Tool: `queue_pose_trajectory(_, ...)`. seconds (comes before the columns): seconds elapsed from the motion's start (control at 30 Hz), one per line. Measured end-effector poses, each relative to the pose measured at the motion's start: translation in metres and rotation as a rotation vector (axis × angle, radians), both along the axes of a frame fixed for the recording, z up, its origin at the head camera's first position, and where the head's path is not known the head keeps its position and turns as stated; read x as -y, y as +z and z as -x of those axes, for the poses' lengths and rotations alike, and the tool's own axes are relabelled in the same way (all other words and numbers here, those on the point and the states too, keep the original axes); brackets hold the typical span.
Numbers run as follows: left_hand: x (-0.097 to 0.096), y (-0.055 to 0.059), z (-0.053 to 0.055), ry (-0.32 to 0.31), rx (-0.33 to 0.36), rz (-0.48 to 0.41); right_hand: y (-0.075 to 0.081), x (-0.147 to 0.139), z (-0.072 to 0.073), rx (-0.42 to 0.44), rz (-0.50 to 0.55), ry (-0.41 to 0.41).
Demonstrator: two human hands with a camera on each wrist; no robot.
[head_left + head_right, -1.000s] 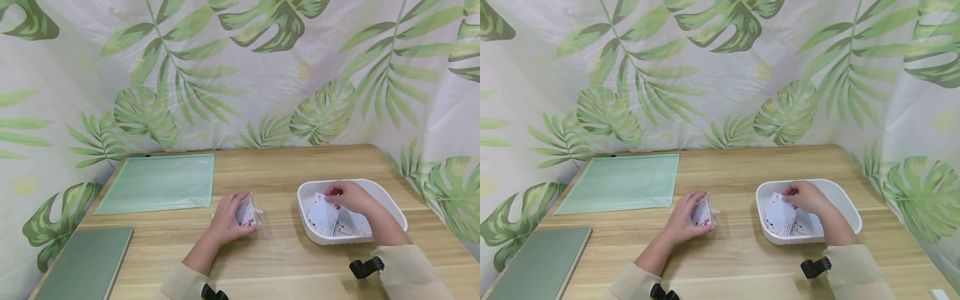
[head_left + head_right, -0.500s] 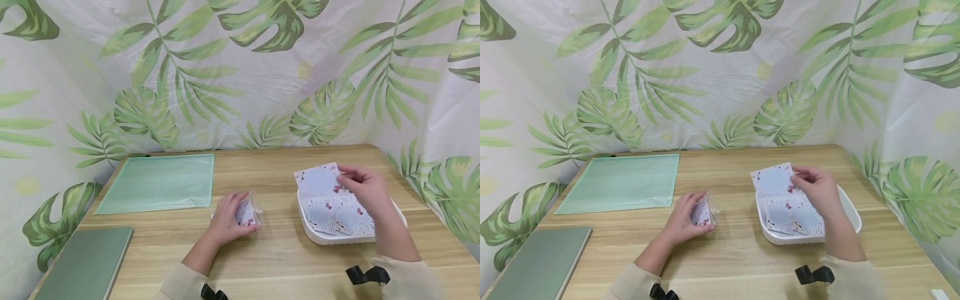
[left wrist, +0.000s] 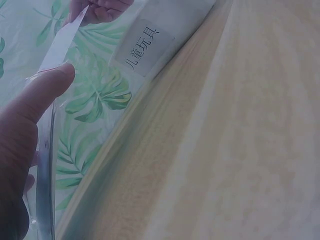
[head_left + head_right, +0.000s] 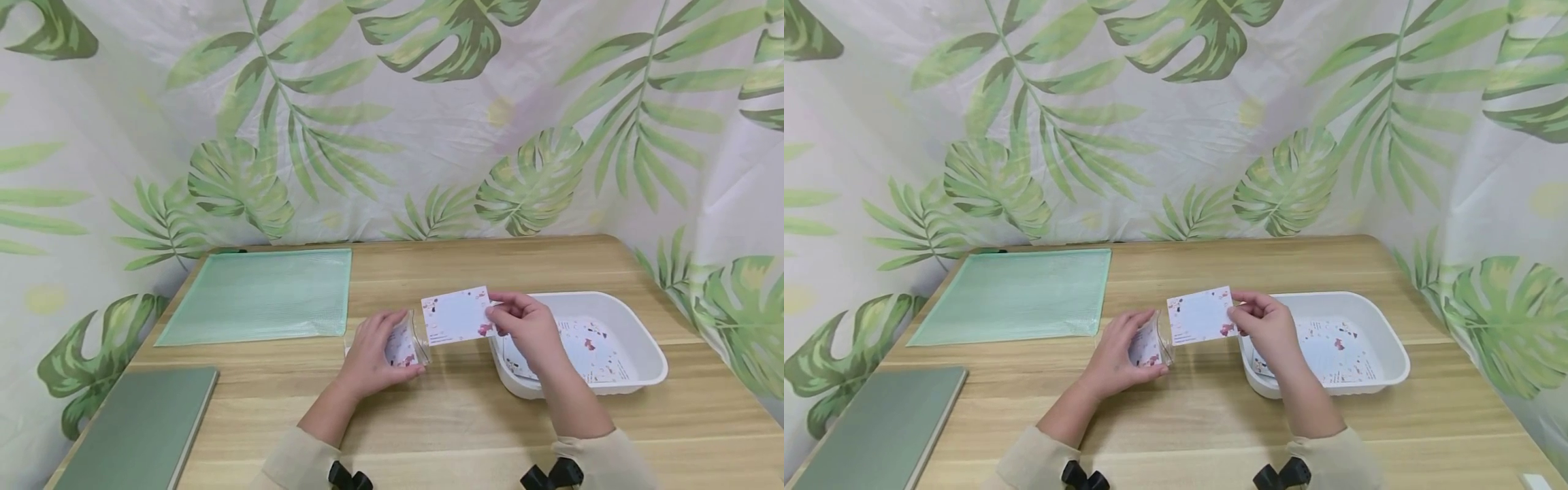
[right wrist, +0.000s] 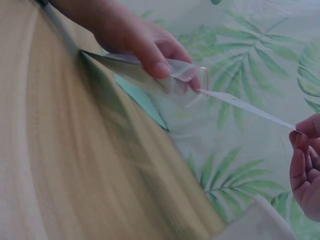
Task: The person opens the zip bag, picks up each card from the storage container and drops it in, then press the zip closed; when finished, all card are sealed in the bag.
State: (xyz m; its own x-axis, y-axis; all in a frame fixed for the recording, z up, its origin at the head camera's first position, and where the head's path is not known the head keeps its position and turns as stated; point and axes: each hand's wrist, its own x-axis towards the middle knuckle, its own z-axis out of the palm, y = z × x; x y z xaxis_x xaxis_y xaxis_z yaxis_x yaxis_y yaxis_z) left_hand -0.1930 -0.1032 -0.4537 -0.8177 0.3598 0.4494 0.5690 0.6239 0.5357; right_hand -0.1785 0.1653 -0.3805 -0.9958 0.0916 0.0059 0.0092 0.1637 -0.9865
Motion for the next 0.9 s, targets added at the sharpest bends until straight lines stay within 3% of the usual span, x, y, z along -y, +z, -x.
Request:
queue_pose_trajectory(0.4, 0.0, 0.001, 0.001, 0.032, 0.015, 0.004, -0.006, 0.01, -0.001, 0.079, 0.027, 0.086)
queue_pose_trajectory(0.7, 0.0, 0.001, 0.001, 0.015, 0.04, 0.004, -0.011, 0.026, 0.0, 0.097, 0.057, 0.133)
queue_pose_trajectory(0.9, 0.0, 0.001, 0.0, 0.005, 0.014, 0.004, -0.016, 0.039, 0.001, 0.104, 0.072, 0.145)
